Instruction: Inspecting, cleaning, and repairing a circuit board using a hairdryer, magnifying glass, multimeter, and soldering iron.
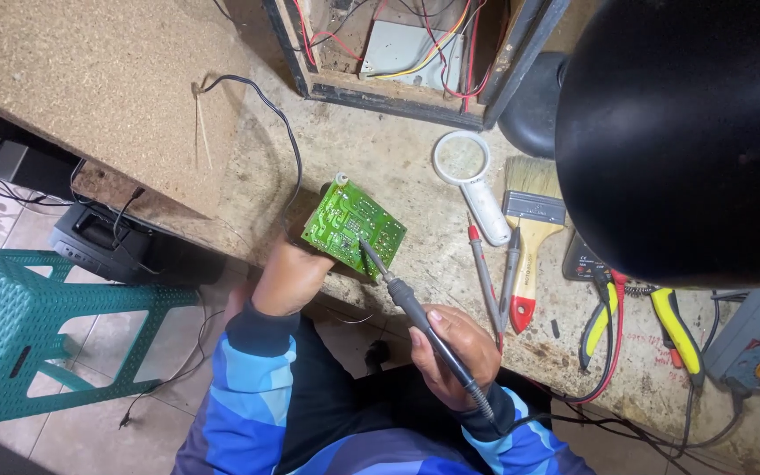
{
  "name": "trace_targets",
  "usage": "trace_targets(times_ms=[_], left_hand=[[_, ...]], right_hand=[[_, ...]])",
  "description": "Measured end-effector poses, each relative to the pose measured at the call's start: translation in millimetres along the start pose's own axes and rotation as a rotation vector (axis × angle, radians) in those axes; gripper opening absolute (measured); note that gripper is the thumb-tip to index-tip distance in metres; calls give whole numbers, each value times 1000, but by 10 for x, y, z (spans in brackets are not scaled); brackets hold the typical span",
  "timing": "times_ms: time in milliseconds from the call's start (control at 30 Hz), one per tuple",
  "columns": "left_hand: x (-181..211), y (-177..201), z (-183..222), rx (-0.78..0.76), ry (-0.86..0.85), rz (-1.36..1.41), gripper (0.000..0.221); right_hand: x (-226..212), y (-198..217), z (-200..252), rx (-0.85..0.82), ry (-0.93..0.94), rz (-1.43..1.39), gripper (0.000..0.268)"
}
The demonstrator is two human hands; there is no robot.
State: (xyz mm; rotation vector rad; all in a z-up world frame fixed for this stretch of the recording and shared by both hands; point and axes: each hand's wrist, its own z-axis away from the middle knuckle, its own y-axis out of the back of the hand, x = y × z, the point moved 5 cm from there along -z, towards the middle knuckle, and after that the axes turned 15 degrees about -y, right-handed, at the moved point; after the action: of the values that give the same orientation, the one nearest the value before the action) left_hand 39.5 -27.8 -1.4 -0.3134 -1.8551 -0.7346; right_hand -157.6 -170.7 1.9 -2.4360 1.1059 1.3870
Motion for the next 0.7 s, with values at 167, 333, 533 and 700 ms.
trace_targets(times_ms=[167, 333, 533, 700], left_hand=[[-3, 18, 14, 11, -17, 8, 26], [5, 19, 14, 15, -38, 19, 26], [10, 17, 22, 30, -67, 29, 26], [-74, 5, 34, -3, -170, -16, 24]], right_hand=[[-10, -6, -3, -4, 18, -7, 27], [-14, -11, -9, -9, 27, -11, 25], [9, -24, 15, -3, 22, -15, 26], [-7, -18, 35, 15, 25, -13, 26]])
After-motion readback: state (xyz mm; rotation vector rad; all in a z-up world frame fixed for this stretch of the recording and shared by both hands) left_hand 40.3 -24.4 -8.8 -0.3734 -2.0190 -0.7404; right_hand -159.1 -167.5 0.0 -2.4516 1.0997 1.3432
